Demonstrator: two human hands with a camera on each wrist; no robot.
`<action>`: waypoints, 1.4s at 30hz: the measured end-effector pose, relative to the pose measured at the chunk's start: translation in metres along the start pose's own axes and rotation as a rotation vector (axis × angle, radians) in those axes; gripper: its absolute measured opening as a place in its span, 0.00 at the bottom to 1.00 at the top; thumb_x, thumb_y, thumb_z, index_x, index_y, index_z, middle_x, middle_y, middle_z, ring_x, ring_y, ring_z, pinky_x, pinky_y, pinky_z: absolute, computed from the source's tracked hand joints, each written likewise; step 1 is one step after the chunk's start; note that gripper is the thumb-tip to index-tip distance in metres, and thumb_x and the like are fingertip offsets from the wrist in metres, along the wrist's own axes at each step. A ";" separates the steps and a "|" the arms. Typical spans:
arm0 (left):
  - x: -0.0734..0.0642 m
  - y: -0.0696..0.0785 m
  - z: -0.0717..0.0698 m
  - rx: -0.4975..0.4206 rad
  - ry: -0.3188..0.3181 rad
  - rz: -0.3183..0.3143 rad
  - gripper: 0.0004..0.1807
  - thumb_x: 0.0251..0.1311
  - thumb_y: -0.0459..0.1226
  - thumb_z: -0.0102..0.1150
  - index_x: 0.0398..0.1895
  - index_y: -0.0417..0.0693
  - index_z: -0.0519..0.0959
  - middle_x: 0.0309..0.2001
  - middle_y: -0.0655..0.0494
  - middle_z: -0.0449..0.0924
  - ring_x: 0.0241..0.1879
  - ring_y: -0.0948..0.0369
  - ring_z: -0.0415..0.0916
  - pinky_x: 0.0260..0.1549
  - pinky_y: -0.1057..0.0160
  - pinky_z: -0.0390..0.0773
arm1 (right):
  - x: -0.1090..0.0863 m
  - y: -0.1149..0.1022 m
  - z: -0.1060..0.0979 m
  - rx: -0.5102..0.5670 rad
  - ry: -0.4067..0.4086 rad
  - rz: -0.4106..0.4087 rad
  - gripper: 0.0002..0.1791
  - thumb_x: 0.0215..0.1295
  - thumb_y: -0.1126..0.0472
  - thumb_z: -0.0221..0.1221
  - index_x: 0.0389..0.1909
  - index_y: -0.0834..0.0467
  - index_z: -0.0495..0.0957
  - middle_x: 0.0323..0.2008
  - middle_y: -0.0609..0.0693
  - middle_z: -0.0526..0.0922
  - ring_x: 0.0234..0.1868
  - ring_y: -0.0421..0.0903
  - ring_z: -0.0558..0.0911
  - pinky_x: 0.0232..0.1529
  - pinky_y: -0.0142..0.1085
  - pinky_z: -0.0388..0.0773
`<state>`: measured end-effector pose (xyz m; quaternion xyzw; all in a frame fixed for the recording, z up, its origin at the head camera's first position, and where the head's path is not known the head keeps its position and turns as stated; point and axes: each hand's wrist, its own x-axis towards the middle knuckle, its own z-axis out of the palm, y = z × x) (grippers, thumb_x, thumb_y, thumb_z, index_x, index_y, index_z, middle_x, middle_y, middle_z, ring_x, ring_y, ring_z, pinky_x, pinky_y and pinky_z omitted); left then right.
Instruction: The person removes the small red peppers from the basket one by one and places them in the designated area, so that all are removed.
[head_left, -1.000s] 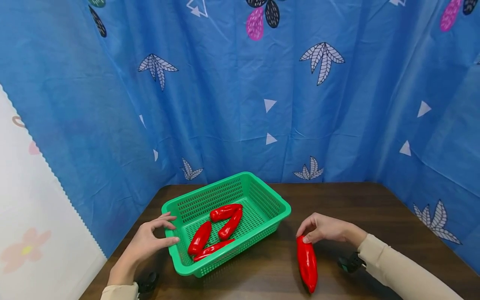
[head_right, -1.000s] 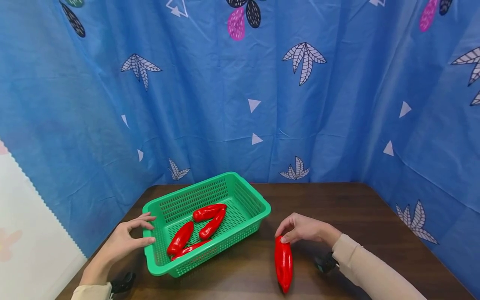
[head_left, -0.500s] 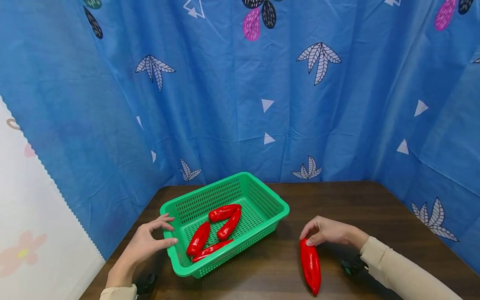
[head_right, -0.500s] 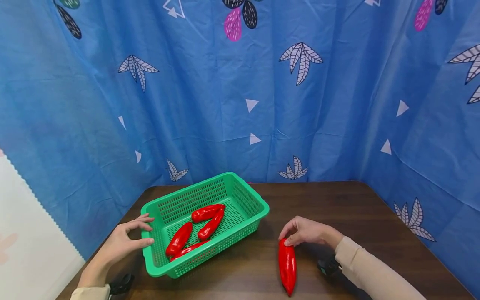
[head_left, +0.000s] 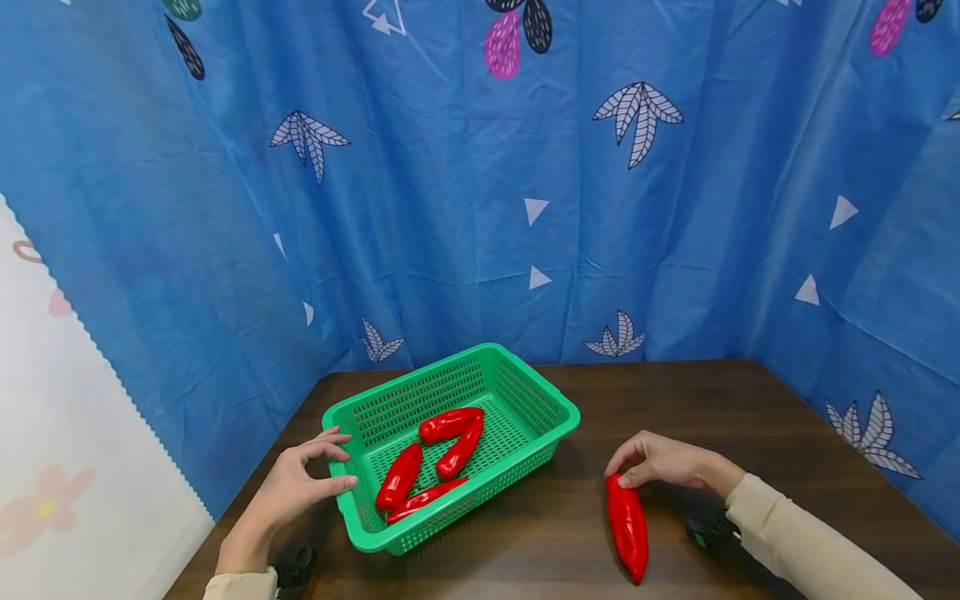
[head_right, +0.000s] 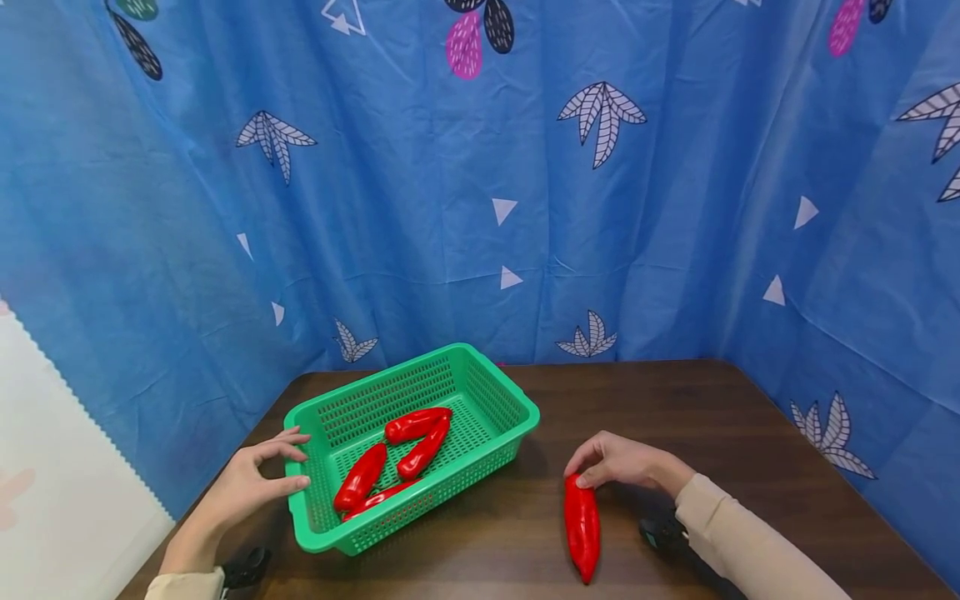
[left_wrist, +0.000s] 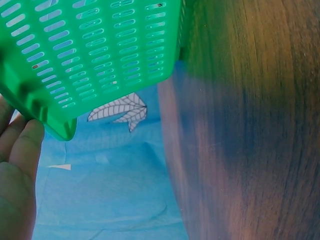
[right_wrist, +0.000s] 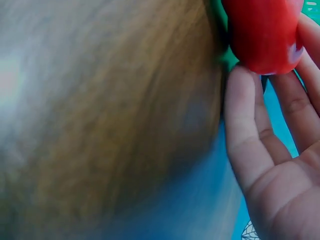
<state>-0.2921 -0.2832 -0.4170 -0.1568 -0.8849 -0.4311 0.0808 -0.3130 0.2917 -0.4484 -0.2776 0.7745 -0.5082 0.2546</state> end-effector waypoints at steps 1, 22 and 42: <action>0.000 -0.001 0.000 0.001 -0.002 -0.006 0.15 0.52 0.41 0.76 0.40 0.44 0.84 0.65 0.45 0.77 0.74 0.41 0.56 0.63 0.25 0.59 | 0.000 -0.001 0.000 -0.004 0.000 0.001 0.16 0.69 0.67 0.60 0.54 0.72 0.80 0.44 0.61 0.85 0.37 0.43 0.82 0.40 0.35 0.84; 0.000 0.000 -0.001 0.010 0.005 -0.012 0.15 0.50 0.42 0.77 0.39 0.49 0.84 0.64 0.48 0.78 0.74 0.46 0.58 0.64 0.27 0.59 | -0.008 -0.042 -0.027 -0.170 0.066 0.061 0.22 0.66 0.64 0.63 0.59 0.68 0.77 0.58 0.70 0.79 0.55 0.64 0.80 0.51 0.40 0.85; -0.002 0.001 0.001 0.015 0.005 0.013 0.15 0.52 0.40 0.76 0.41 0.45 0.84 0.64 0.45 0.78 0.74 0.41 0.57 0.63 0.25 0.59 | 0.060 -0.126 -0.046 -0.278 0.112 -0.030 0.22 0.64 0.62 0.66 0.58 0.66 0.79 0.51 0.59 0.85 0.51 0.47 0.83 0.52 0.40 0.84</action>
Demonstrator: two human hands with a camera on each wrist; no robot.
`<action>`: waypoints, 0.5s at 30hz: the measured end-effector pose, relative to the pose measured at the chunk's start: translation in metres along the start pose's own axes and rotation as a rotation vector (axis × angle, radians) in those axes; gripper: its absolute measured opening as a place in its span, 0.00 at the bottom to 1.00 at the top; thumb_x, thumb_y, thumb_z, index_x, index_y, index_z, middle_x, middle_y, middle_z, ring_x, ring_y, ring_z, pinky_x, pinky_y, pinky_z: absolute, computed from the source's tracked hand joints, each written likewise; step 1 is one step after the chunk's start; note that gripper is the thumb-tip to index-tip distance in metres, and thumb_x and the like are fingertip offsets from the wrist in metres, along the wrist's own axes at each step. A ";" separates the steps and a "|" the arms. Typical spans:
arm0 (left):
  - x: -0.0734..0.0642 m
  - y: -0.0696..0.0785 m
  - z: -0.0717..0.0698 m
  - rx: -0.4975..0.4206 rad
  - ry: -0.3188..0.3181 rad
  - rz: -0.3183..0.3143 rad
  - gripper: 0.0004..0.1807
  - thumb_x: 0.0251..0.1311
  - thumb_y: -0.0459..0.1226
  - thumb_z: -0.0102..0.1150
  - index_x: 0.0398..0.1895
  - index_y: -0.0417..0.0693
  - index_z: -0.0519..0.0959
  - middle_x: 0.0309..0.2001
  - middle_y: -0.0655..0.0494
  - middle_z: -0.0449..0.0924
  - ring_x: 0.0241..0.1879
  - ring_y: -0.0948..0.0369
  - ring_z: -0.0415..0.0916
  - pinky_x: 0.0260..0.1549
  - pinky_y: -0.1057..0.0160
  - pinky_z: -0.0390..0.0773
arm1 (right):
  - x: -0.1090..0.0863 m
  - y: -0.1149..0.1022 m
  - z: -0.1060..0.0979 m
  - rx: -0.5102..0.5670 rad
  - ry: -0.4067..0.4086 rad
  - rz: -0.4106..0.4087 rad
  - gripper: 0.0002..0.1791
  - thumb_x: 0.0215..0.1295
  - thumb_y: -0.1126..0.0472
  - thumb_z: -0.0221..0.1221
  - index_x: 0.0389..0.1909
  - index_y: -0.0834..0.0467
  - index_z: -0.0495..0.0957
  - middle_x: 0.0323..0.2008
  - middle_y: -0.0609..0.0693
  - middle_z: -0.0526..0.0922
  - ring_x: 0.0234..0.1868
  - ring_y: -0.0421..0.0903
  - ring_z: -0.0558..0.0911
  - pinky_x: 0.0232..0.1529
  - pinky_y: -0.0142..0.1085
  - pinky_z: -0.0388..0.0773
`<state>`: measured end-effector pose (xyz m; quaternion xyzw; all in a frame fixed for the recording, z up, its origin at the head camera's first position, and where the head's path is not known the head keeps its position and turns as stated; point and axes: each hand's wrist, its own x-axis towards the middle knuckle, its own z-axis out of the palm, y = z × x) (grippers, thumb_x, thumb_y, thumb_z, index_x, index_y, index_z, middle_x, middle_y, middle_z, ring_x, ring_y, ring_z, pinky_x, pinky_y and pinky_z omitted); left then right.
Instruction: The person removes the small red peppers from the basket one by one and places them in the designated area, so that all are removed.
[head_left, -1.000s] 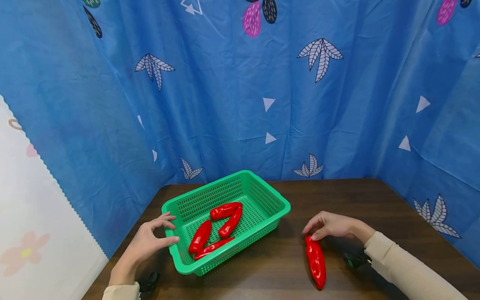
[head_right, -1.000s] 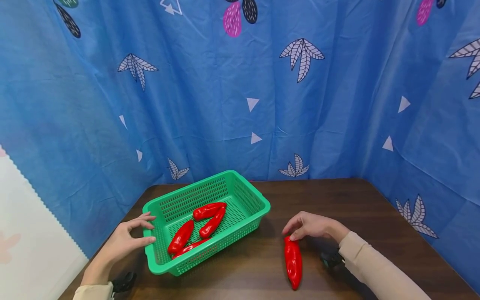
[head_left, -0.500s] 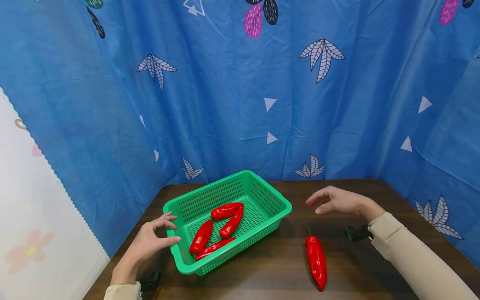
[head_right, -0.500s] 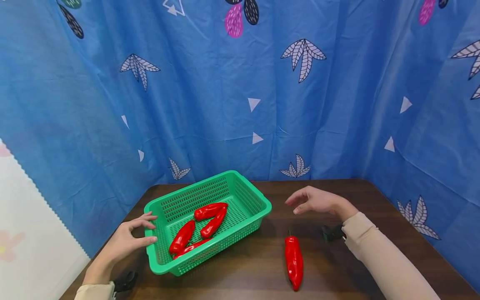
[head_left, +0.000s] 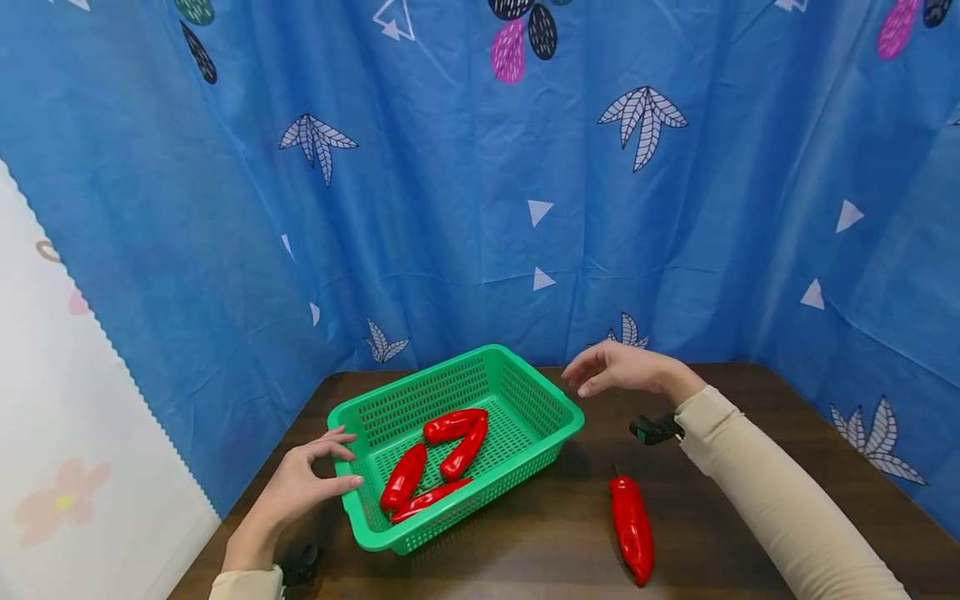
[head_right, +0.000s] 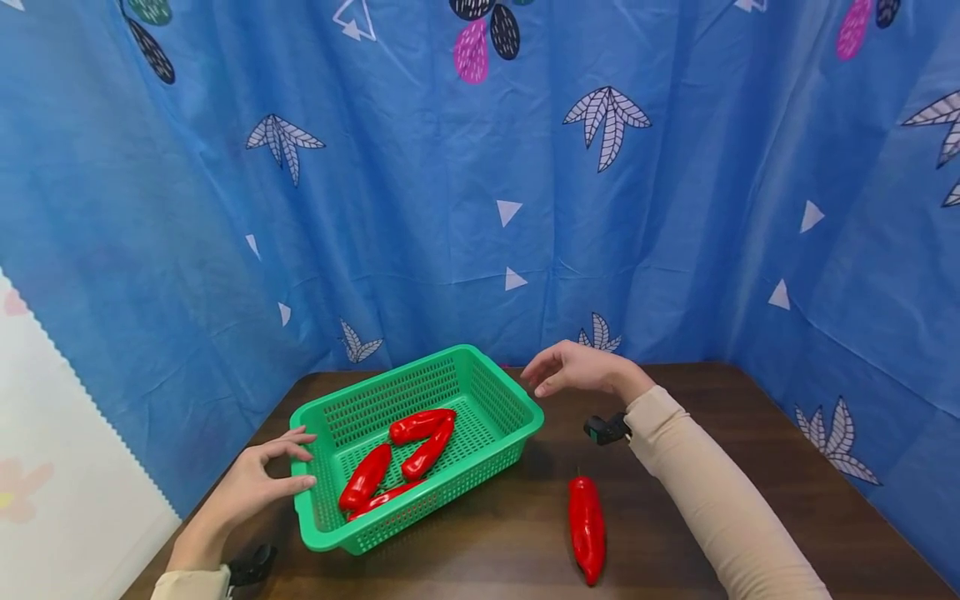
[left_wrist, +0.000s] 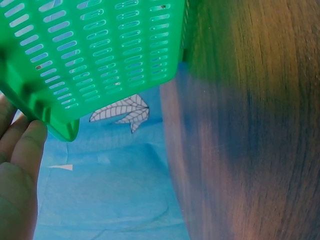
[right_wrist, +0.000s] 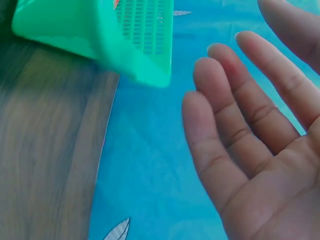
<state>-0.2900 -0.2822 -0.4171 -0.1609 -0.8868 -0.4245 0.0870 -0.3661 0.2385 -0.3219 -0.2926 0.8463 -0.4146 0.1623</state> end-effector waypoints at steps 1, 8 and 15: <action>-0.001 0.000 0.000 -0.001 0.000 0.003 0.15 0.52 0.40 0.75 0.41 0.44 0.84 0.64 0.45 0.78 0.74 0.41 0.57 0.63 0.25 0.59 | 0.006 -0.004 0.002 0.000 -0.014 -0.009 0.22 0.64 0.62 0.66 0.57 0.67 0.79 0.50 0.61 0.85 0.50 0.48 0.83 0.52 0.41 0.84; -0.002 0.002 -0.002 -0.010 0.003 0.000 0.15 0.52 0.39 0.75 0.41 0.43 0.84 0.64 0.46 0.78 0.74 0.43 0.57 0.63 0.25 0.59 | 0.041 -0.028 0.015 -0.046 -0.088 -0.027 0.25 0.64 0.65 0.66 0.59 0.71 0.75 0.55 0.70 0.80 0.51 0.50 0.83 0.52 0.40 0.84; -0.001 0.002 0.000 -0.025 0.000 0.002 0.15 0.52 0.38 0.75 0.41 0.41 0.83 0.63 0.45 0.78 0.74 0.42 0.57 0.63 0.25 0.58 | 0.069 -0.036 0.030 -0.115 -0.176 -0.004 0.25 0.65 0.63 0.66 0.62 0.65 0.76 0.59 0.62 0.80 0.61 0.59 0.78 0.57 0.41 0.82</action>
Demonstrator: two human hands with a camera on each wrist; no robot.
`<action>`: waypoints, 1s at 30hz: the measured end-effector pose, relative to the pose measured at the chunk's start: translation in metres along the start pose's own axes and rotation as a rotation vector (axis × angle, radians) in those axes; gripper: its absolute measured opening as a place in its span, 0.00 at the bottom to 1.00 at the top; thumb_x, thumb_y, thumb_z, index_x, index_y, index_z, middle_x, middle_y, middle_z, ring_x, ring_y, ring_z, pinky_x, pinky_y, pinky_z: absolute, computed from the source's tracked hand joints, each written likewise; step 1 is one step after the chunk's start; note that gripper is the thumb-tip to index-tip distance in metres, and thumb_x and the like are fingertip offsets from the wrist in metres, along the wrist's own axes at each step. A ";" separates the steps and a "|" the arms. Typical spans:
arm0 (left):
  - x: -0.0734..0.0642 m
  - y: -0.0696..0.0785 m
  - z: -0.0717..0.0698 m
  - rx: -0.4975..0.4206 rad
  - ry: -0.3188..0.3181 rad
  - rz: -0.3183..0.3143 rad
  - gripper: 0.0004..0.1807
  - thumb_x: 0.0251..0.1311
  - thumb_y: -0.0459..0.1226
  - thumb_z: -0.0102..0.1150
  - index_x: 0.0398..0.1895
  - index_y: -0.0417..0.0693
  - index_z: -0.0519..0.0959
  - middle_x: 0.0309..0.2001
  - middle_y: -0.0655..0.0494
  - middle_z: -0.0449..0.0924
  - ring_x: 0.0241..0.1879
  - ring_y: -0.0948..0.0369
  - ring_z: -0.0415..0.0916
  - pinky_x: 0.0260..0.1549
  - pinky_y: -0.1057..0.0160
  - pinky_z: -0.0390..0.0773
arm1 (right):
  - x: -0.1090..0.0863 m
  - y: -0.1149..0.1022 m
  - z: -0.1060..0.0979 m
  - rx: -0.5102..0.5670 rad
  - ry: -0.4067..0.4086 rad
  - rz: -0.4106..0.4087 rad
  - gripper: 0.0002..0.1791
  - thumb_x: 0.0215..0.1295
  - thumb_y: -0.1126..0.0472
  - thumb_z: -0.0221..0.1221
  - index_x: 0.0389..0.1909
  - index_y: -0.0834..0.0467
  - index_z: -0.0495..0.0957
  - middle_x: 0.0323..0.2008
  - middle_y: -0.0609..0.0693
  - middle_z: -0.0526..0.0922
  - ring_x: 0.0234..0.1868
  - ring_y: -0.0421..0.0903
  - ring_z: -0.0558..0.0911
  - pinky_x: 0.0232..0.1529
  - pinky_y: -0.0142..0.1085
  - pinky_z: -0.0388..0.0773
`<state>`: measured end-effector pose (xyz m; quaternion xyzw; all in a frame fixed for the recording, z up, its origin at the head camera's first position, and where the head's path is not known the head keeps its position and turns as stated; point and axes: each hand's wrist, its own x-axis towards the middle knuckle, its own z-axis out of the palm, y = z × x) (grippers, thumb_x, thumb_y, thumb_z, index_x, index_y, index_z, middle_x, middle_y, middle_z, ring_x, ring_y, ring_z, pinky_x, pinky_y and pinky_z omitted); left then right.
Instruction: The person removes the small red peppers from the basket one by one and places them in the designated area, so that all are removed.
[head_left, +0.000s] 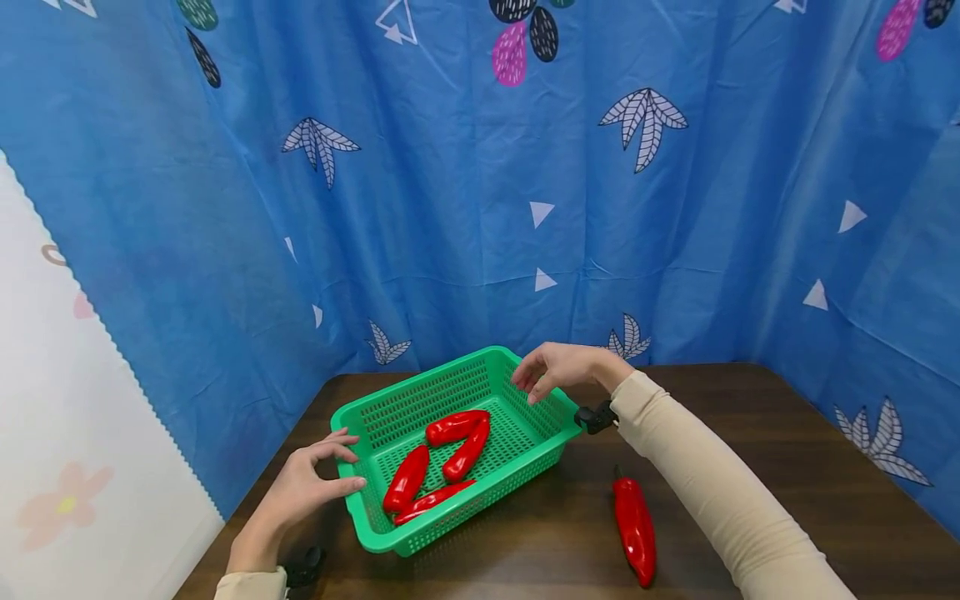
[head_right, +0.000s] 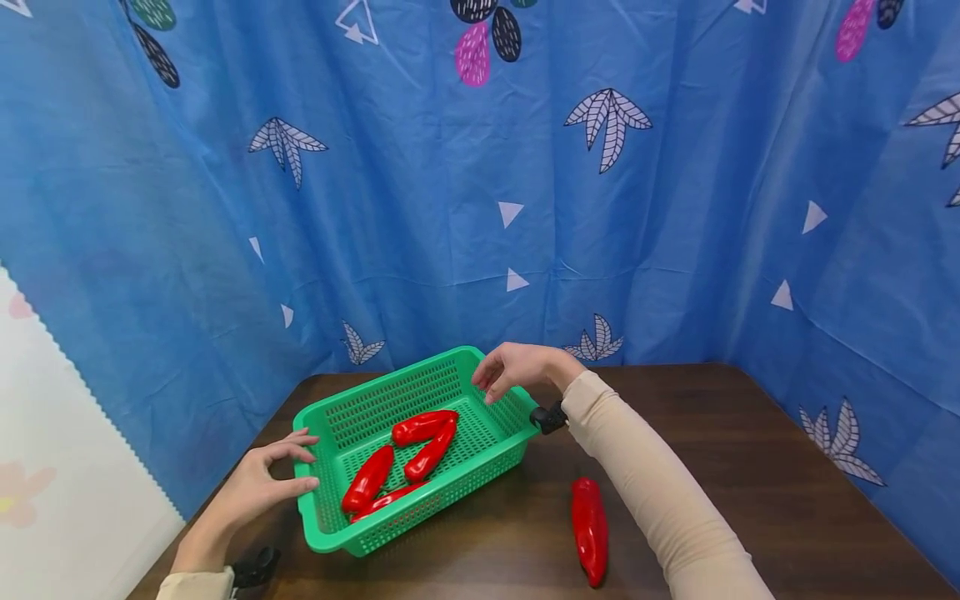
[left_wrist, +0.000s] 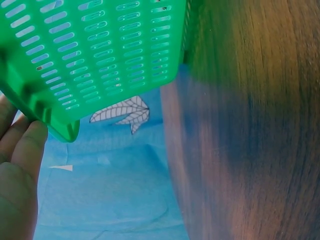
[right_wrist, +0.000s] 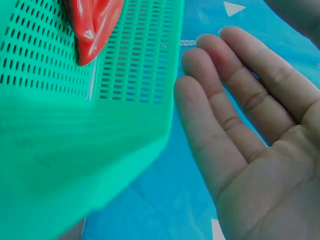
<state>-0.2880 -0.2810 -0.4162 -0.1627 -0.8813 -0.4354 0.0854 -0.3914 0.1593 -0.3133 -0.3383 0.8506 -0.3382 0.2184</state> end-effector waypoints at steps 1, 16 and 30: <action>0.001 0.000 0.000 0.000 -0.001 0.001 0.16 0.52 0.39 0.75 0.41 0.41 0.83 0.63 0.45 0.78 0.74 0.42 0.57 0.63 0.25 0.59 | 0.003 0.000 0.001 -0.001 -0.014 0.010 0.25 0.65 0.64 0.66 0.62 0.65 0.76 0.59 0.61 0.80 0.62 0.60 0.78 0.57 0.41 0.82; 0.001 -0.002 0.001 0.013 0.004 0.011 0.15 0.52 0.39 0.76 0.40 0.44 0.84 0.63 0.45 0.79 0.73 0.41 0.58 0.64 0.26 0.60 | 0.052 0.008 0.020 0.007 -0.138 0.125 0.25 0.64 0.68 0.65 0.62 0.63 0.76 0.63 0.63 0.77 0.58 0.47 0.80 0.59 0.40 0.81; 0.002 -0.005 0.001 0.001 0.016 0.000 0.15 0.51 0.39 0.76 0.40 0.44 0.84 0.62 0.48 0.80 0.73 0.44 0.59 0.64 0.26 0.61 | 0.088 -0.005 0.043 -0.113 -0.154 0.160 0.26 0.59 0.66 0.70 0.60 0.60 0.78 0.55 0.53 0.84 0.53 0.44 0.82 0.58 0.40 0.81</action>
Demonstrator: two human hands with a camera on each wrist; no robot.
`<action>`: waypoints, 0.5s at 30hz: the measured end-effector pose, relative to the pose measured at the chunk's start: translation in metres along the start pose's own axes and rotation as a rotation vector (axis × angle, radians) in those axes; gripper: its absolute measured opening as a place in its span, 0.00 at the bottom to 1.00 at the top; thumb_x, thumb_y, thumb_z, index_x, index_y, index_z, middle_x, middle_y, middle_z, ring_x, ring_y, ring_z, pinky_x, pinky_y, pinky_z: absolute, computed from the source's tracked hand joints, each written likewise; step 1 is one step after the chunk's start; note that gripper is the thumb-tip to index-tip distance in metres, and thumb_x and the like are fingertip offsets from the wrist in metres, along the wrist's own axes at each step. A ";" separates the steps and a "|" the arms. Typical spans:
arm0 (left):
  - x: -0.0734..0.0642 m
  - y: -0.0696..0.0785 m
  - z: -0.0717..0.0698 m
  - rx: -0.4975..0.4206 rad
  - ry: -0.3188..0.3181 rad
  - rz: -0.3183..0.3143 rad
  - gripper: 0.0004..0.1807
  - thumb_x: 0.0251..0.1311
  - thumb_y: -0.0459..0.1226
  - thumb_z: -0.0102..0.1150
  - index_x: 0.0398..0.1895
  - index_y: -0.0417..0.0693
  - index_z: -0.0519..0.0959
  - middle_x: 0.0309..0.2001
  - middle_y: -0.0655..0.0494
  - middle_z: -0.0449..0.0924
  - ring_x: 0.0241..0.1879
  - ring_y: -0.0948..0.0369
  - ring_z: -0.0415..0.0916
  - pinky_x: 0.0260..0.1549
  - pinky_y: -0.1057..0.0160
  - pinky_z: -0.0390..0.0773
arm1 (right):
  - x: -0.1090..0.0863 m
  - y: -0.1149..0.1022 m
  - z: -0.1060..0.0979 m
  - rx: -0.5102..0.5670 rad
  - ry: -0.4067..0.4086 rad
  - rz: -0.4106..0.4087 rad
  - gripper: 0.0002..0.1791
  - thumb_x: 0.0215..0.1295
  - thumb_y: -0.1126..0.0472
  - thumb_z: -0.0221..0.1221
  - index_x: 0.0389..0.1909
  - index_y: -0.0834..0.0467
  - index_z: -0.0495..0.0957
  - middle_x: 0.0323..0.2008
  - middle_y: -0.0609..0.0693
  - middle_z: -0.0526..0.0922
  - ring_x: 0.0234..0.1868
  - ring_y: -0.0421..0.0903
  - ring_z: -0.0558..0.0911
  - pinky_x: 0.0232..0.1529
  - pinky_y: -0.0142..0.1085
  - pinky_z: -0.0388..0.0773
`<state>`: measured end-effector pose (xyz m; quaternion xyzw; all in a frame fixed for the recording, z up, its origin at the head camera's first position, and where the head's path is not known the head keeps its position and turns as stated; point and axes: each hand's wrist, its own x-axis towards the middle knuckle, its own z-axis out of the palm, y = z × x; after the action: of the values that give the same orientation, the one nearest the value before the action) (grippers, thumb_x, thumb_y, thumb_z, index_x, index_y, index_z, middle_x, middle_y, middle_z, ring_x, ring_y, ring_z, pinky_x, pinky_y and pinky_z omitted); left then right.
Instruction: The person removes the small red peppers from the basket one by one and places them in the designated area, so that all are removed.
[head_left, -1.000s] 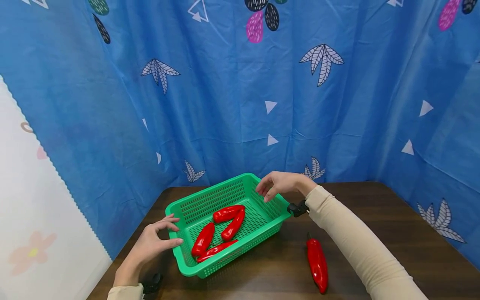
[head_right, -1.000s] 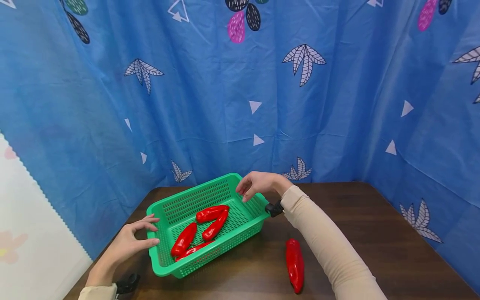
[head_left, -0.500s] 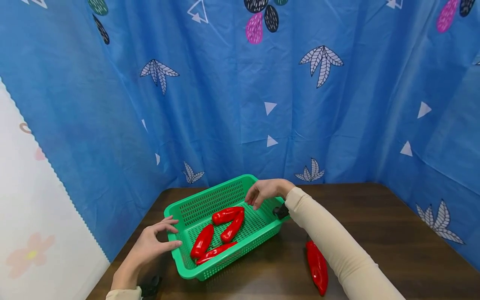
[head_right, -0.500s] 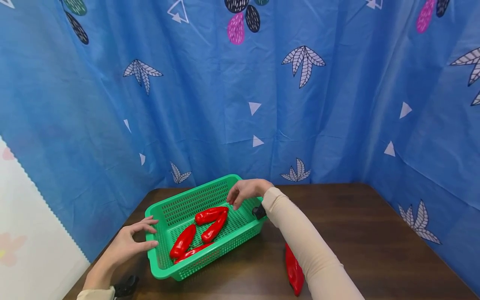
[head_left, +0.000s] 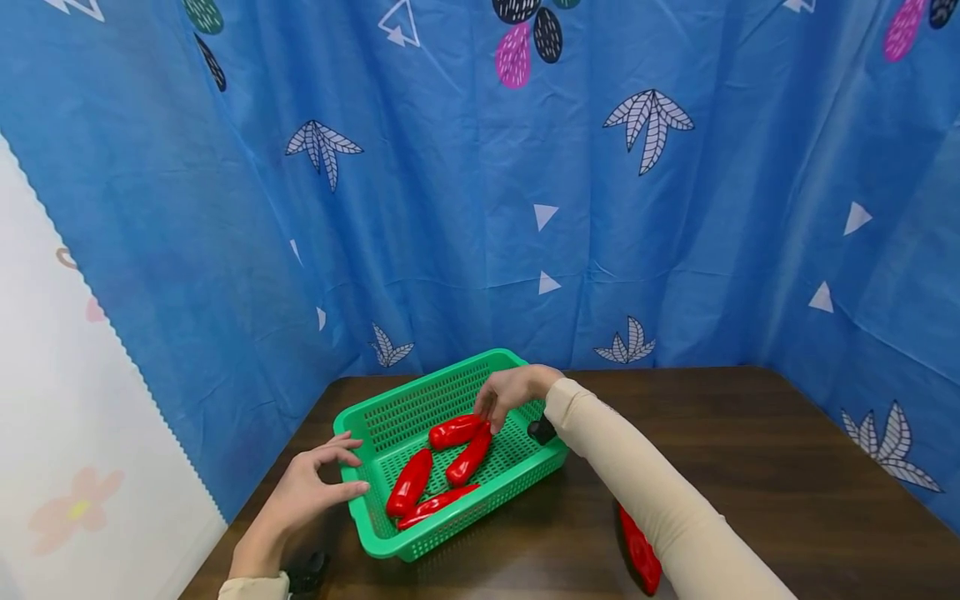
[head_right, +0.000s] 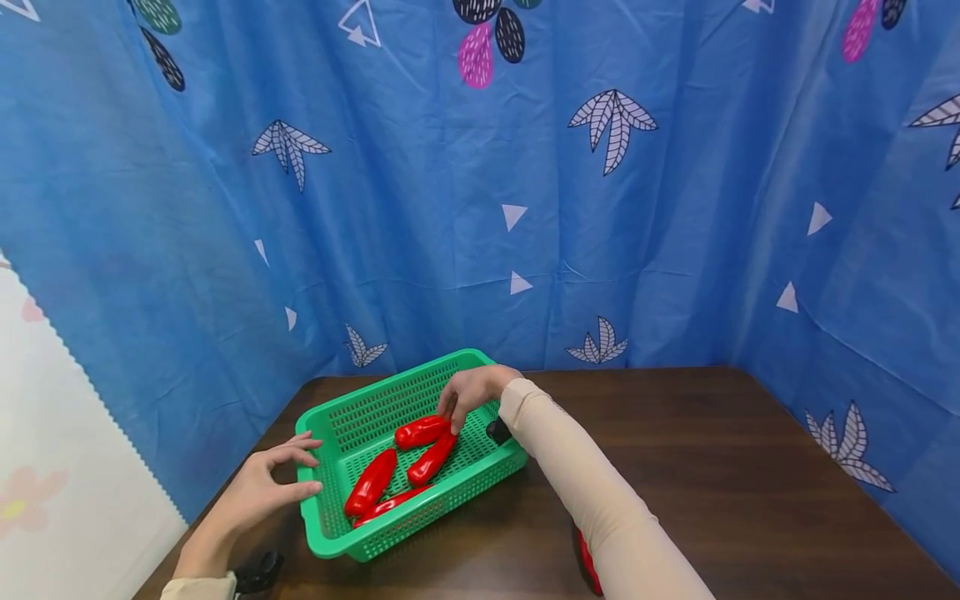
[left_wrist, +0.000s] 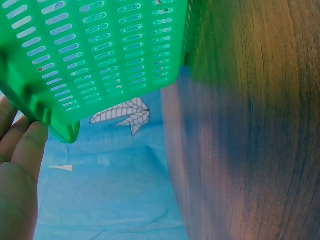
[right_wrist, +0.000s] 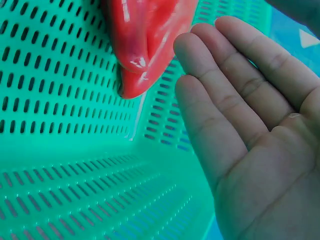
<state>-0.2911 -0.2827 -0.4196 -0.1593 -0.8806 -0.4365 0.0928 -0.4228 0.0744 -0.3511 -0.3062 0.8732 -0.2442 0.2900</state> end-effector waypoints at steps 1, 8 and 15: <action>0.000 0.000 0.000 -0.001 0.000 0.000 0.15 0.51 0.39 0.77 0.40 0.45 0.84 0.62 0.48 0.80 0.73 0.44 0.59 0.64 0.26 0.61 | 0.002 -0.001 0.001 -0.009 -0.005 0.001 0.26 0.59 0.65 0.70 0.60 0.59 0.79 0.55 0.51 0.84 0.54 0.44 0.82 0.58 0.40 0.81; 0.001 -0.003 0.001 0.013 -0.001 -0.025 0.15 0.50 0.40 0.77 0.39 0.46 0.85 0.63 0.49 0.79 0.73 0.43 0.58 0.65 0.25 0.58 | 0.014 -0.001 0.004 -0.009 -0.042 -0.005 0.26 0.59 0.66 0.70 0.60 0.58 0.79 0.56 0.51 0.83 0.56 0.44 0.81 0.60 0.39 0.80; 0.000 -0.004 0.002 0.012 -0.006 -0.030 0.14 0.49 0.40 0.77 0.38 0.50 0.85 0.63 0.51 0.79 0.74 0.46 0.58 0.65 0.26 0.58 | 0.024 0.002 0.010 0.041 -0.080 -0.026 0.24 0.59 0.68 0.68 0.58 0.57 0.81 0.54 0.48 0.84 0.55 0.43 0.81 0.59 0.37 0.81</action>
<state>-0.2927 -0.2834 -0.4241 -0.1469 -0.8858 -0.4320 0.0846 -0.4327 0.0571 -0.3683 -0.3211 0.8517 -0.2532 0.3276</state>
